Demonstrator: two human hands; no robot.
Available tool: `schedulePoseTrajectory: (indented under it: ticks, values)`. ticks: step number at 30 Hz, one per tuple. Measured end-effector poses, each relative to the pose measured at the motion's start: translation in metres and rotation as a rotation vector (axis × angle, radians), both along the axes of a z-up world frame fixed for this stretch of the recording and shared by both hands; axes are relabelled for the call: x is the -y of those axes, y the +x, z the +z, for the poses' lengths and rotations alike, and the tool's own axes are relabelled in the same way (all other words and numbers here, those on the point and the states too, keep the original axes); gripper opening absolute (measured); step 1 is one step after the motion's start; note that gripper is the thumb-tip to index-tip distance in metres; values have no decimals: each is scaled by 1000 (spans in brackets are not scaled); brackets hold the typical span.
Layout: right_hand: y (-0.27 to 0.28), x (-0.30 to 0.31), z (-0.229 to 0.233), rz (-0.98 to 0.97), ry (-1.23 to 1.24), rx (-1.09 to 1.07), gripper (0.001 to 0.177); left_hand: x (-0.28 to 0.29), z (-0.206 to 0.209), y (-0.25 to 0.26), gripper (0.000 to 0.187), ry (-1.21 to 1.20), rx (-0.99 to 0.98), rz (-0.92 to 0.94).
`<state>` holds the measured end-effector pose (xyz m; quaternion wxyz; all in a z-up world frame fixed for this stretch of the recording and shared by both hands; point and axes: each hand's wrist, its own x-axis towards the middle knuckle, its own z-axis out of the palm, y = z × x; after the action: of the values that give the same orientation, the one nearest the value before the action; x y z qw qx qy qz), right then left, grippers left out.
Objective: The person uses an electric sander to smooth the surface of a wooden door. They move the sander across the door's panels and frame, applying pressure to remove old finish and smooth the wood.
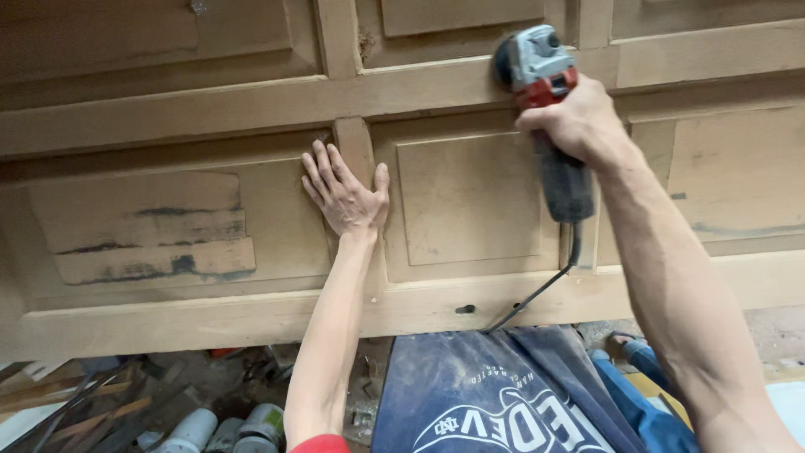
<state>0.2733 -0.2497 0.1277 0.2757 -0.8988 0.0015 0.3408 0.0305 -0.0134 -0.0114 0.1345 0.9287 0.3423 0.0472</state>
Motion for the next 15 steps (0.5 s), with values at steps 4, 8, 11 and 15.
schedulePoseTrajectory:
  ticks: [4, 8, 11, 15]
  values:
    - [-2, 20, 0, -94, 52, -11, 45, 1, 2, -1, 96, -1, 24, -7]
    - [-5, 17, 6, -143, 61, -29, 50, 1, 7, 2, 96, -21, 33, -8]
    - [-10, -4, 10, -104, -11, -25, 61, 1, 7, 3, 96, -15, 28, -8]
    - [-29, -63, 3, 40, 45, -22, 77, 1, 4, 1, 96, -11, 25, -7]
